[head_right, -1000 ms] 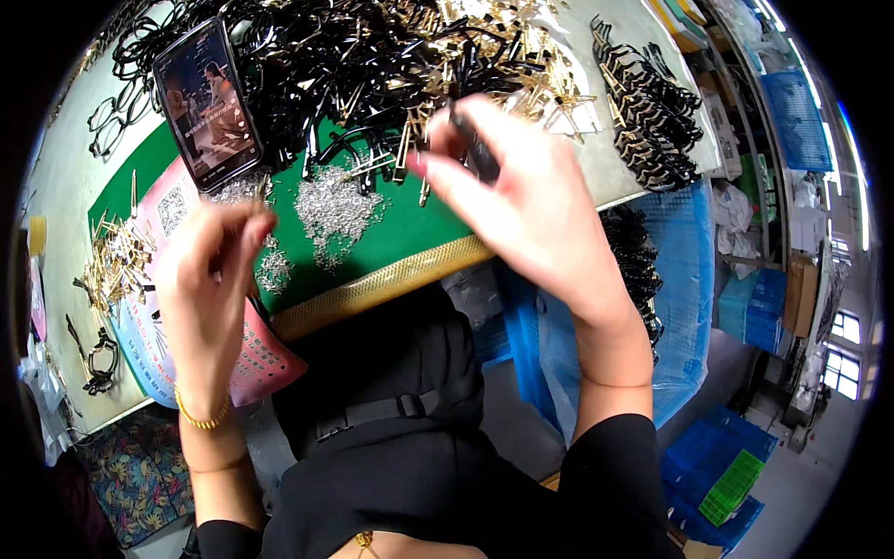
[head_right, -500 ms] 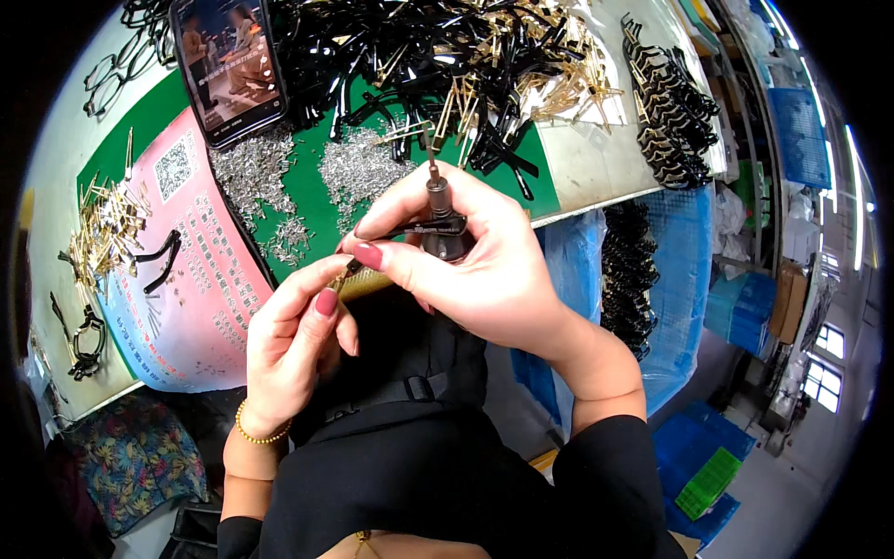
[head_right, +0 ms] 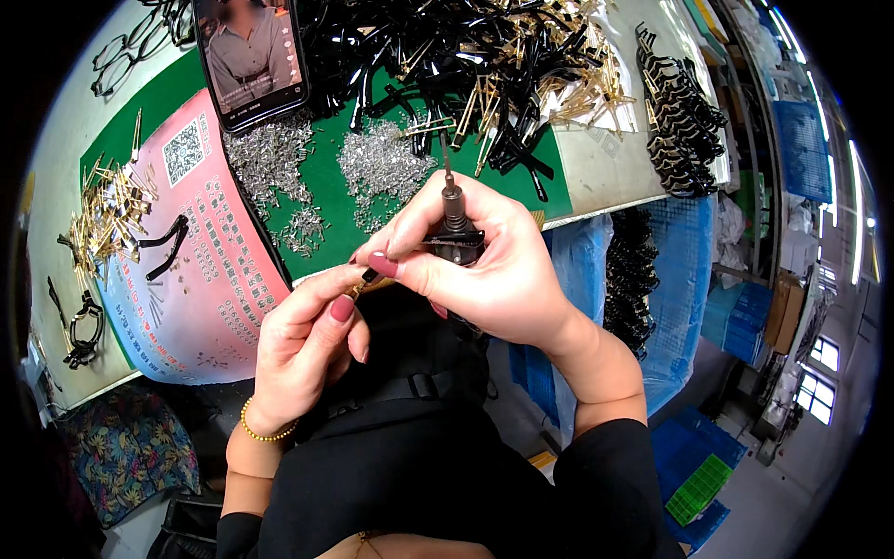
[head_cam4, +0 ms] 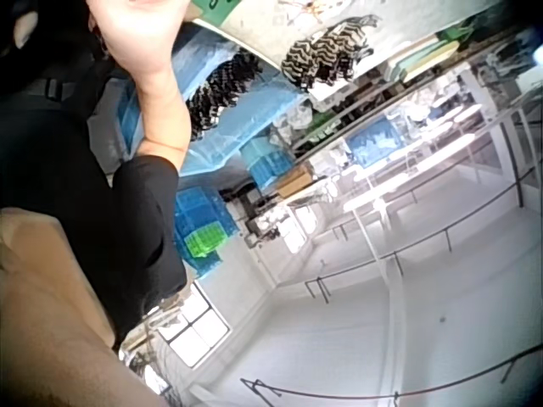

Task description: The person assembles eyeglasses by hand at a workbench. They pick up temple arms and frame fronts, then attach the temples to the frame using a small screwdriver to tighten screws. The person repeats this process for multiple pairs of glasses, placing finished units aside.

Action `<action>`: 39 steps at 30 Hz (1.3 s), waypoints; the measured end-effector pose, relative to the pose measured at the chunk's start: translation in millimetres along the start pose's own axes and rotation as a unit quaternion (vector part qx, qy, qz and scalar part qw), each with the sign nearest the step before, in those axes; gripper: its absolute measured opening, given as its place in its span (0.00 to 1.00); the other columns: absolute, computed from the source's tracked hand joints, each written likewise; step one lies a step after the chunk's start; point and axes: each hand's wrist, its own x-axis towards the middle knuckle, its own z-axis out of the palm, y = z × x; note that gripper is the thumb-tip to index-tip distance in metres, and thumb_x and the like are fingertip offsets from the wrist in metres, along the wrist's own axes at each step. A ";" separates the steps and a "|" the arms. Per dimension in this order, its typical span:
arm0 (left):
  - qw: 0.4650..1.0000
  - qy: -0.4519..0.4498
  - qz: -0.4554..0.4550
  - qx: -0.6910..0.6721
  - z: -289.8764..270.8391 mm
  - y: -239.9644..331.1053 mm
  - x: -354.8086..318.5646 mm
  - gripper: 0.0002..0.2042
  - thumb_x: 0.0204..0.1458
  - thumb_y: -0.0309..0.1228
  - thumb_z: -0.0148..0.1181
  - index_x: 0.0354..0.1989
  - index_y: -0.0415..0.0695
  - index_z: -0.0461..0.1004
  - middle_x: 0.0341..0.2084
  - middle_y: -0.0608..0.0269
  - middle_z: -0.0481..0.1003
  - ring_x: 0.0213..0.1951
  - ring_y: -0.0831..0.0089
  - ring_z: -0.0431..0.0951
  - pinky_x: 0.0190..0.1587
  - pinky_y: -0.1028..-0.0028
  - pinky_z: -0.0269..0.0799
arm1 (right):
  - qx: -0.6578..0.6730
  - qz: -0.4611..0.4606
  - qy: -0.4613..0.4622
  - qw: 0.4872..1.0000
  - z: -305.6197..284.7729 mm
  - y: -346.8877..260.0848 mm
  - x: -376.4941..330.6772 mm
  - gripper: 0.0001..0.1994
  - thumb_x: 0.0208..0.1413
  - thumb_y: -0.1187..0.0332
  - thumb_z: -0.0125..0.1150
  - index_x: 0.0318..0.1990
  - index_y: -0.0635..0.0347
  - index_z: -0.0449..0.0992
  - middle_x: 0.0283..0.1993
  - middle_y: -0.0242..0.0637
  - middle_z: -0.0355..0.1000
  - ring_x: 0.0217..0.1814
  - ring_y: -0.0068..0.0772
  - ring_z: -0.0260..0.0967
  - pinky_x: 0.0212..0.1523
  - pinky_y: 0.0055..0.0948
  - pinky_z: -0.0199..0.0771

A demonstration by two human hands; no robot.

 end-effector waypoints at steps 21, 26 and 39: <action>0.975 0.153 0.083 0.135 2.5 2.5 16.5 0.08 0.71 0.26 0.44 0.52 0.35 0.65 0.54 0.52 0.77 0.21 0.84 0.73 0.26 0.80 0.75 | -0.682 -0.094 -0.064 0.722 -8.6 -2.2 6.7 0.19 0.63 0.69 0.59 0.60 0.39 0.73 0.37 0.37 0.65 0.29 0.40 0.73 0.29 0.36 0.75; 0.990 0.113 0.061 0.058 3.2 -0.8 12.6 0.08 0.71 0.27 0.44 0.52 0.35 0.65 0.56 0.50 0.76 0.22 0.84 0.72 0.27 0.80 0.76 | -0.677 -0.107 -0.062 0.725 -11.1 0.6 8.5 0.20 0.62 0.69 0.60 0.61 0.39 0.73 0.36 0.37 0.65 0.28 0.41 0.73 0.27 0.37 0.74; 0.962 0.209 0.081 0.154 -10.0 -2.6 8.0 0.10 0.68 0.25 0.51 0.52 0.34 0.76 0.29 0.61 0.83 0.23 0.84 0.76 0.28 0.81 0.76 | -0.719 -0.105 -0.118 0.677 -5.9 -3.7 18.6 0.29 0.53 0.73 0.60 0.65 0.43 0.68 0.37 0.49 0.68 0.24 0.42 0.76 0.21 0.36 0.75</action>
